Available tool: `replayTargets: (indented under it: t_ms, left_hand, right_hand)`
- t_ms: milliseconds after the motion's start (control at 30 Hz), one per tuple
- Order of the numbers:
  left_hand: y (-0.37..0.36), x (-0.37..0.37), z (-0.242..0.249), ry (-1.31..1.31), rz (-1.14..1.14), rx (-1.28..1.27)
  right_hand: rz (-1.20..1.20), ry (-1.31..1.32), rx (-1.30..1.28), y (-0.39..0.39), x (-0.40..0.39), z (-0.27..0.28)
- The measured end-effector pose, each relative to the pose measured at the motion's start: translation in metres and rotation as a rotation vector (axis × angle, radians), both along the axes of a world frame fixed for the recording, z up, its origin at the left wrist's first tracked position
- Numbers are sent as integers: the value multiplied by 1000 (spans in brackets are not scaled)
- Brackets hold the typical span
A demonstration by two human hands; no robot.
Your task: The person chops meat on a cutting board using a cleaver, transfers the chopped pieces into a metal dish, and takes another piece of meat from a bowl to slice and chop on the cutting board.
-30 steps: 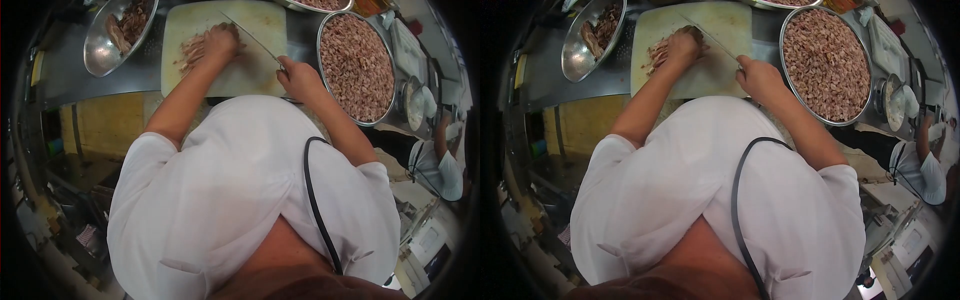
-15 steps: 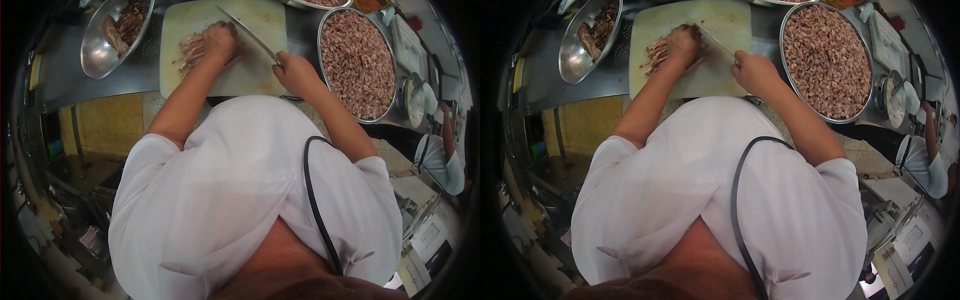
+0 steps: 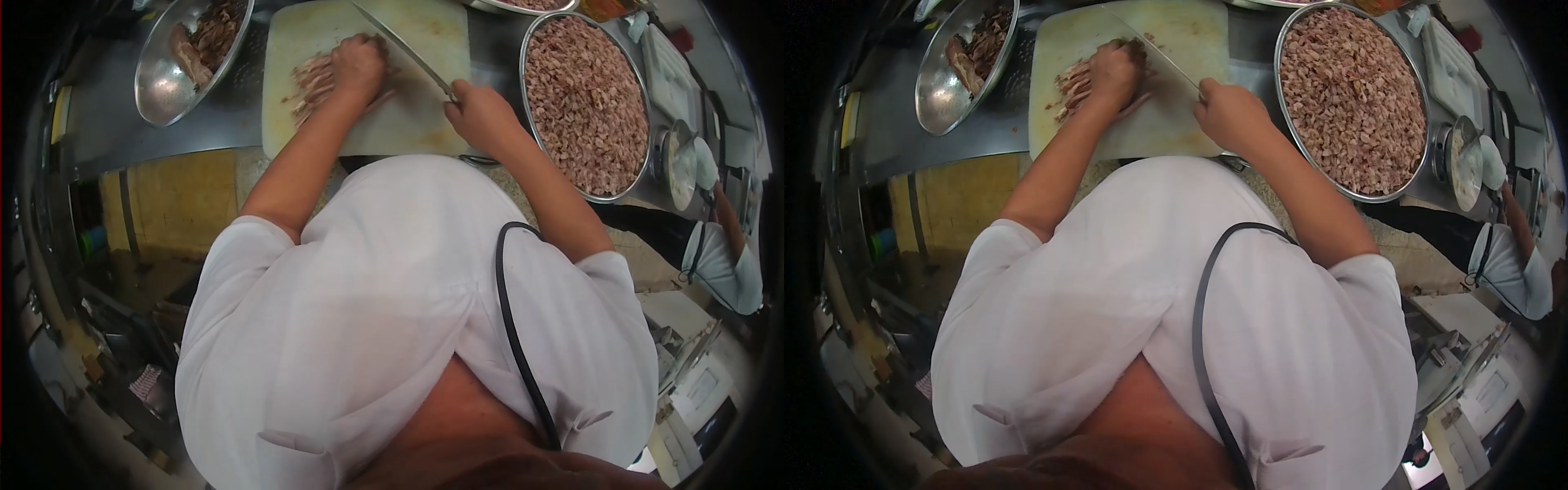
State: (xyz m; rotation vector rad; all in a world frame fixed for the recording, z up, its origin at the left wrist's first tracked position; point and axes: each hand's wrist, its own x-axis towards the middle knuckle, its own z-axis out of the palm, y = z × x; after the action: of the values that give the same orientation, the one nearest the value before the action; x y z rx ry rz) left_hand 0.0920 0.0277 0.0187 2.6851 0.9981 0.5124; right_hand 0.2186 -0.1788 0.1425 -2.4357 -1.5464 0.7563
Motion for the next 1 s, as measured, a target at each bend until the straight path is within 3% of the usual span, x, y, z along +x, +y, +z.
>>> replayTargets:
  t_ms: [100,333,567,767,1000]
  left_hand:
    - [-9,-1,14,-49,-15,94]
    - [-4,3,6,29,8,64]
    - [-5,1,5,-17,12,35]
    - [-9,4,11,-16,64,24]
    - [-9,2,15,-116,13,35]
  right_hand:
    - [-11,26,-78,-6,-3,5]
    - [4,47,72,33,0,-24]
    - [-14,32,-32,-2,-6,15]
    - [14,54,55,32,-2,-23]
    - [-22,89,-32,0,-2,11]
